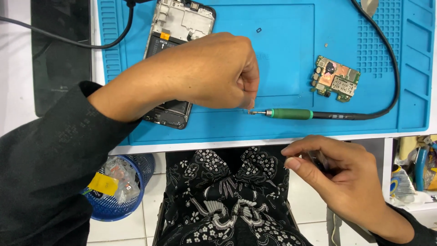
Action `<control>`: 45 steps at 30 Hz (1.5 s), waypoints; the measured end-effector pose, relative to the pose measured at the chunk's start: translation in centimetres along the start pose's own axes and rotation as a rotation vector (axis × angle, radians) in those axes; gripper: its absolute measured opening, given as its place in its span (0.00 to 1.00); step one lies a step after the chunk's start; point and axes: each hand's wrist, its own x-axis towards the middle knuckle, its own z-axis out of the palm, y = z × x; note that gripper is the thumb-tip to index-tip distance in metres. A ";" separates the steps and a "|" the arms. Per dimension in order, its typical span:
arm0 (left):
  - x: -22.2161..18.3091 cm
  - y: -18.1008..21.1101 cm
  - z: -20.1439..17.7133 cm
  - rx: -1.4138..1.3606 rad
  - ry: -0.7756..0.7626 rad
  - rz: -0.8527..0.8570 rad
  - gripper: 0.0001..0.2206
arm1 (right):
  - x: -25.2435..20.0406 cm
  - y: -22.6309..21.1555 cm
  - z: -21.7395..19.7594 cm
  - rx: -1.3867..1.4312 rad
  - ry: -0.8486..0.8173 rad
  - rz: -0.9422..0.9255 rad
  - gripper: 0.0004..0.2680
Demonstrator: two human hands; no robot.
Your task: Repairing a mobile phone by manipulating internal components with tweezers and using a soldering iron on the motherboard.
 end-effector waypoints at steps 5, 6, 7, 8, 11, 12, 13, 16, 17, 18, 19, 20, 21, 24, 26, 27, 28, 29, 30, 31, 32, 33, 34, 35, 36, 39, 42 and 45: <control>0.1 0.0 0.2 -0.005 0.033 0.007 0.06 | 0.0 0.3 0.0 0.035 -0.011 -0.039 0.05; 0.2 -0.1 0.3 -0.004 0.033 0.009 0.06 | 0.0 0.4 0.0 0.035 -0.008 -0.038 0.05; 0.3 -0.1 0.4 0.006 0.046 0.012 0.06 | -0.1 0.5 0.0 0.031 -0.016 -0.056 0.05; 0.3 -0.2 0.5 0.016 0.059 0.015 0.06 | -0.2 0.6 0.0 0.027 -0.025 -0.074 0.06; 0.6 -0.4 0.7 0.024 0.074 0.037 0.04 | -0.3 0.8 -0.2 0.078 -0.085 -0.050 0.15; 0.4 -0.3 0.7 0.024 0.075 0.038 0.04 | -0.3 0.5 -0.3 0.078 -0.085 -0.050 0.15; 0.3 -0.1 0.6 0.021 0.065 0.026 0.07 | -0.3 0.1 -0.5 0.085 -0.082 -0.038 0.16; 0.3 -0.2 0.6 0.010 0.057 0.020 0.09 | -0.5 0.0 -0.6 0.238 -0.050 -0.030 0.20; 0.3 -0.2 0.6 0.005 0.061 0.024 0.09 | -0.7 0.0 -0.6 0.386 -0.019 -0.037 0.23; 0.3 -0.1 0.5 0.003 0.060 0.026 0.09 | -0.9 0.5 -0.8 0.384 -0.018 -0.035 0.23; 0.2 0.1 0.4 0.006 0.048 0.008 0.08 | -1.2 0.9 -0.9 0.360 0.008 -0.073 0.14; 0.1 0.2 0.3 0.009 0.036 -0.011 0.08 | -1.4 1.4 -1.1 0.335 0.035 -0.110 0.06; 0.1 0.2 0.4 0.011 0.034 -0.007 0.08 | -1.3 0.8 -1.0 0.335 0.039 -0.107 0.06; 0.3 0.4 0.3 0.011 0.043 0.001 0.11 | -1.2 0.0 -1.2 0.302 0.085 -0.080 0.09; 0.3 0.5 0.3 -0.018 0.029 -0.043 0.09 | -1.3 0.8 -1.6 0.613 -0.003 0.035 0.14; 0.2 0.6 0.2 -0.018 0.031 -0.039 0.09 | -0.9 0.8 -1.7 0.610 -0.001 0.034 0.14; 0.2 0.7 0.2 -0.018 0.025 -0.053 0.09 | -0.5 0.8 -1.8 0.524 -0.036 -0.055 0.13; 0.1 0.7 0.1 -0.020 0.021 -0.069 0.09 | 0.0 0.7 -1.8 0.437 -0.073 -0.145 0.12; 0.1 0.7 0.1 -0.022 0.024 -0.067 0.09 | 0.1 1.0 -1.5 0.433 -0.073 -0.147 0.12; 0.1 0.6 0.1 -0.015 0.027 -0.056 0.08 | 0.3 1.3 -1.3 0.486 -0.073 -0.197 0.09; 0.1 0.5 0.1 -0.007 0.029 -0.046 0.08 | 0.6 1.6 -1.0 0.539 -0.074 -0.246 0.09; 0.1 0.5 0.2 -0.009 0.034 -0.048 0.08 | 0.6 2.0 -0.7 0.537 -0.078 -0.250 0.09; 0.1 0.4 0.2 -0.019 0.036 -0.041 0.07 | 0.7 2.5 -0.3 0.560 -0.061 -0.287 0.12; 0.1 0.4 0.3 -0.027 0.037 -0.033 0.07 | 0.8 2.9 0.0 0.584 -0.044 -0.323 0.18; 0.0 0.4 0.3 -0.029 0.040 -0.034 0.07 | 0.9 2.3 0.1 0.583 -0.047 -0.325 0.18; 0.1 0.4 0.3 -0.023 0.035 -0.041 0.08 | 1.1 1.8 0.4 0.383 0.054 -0.346 0.19; 0.3 0.1 0.5 -0.010 0.046 -0.020 0.08 | 1.4 2.7 0.6 0.394 0.042 -0.266 0.16; 0.4 -0.1 0.7 0.014 0.060 -0.003 0.08 | 2.0 1.6 0.9 0.253 0.075 -0.310 0.14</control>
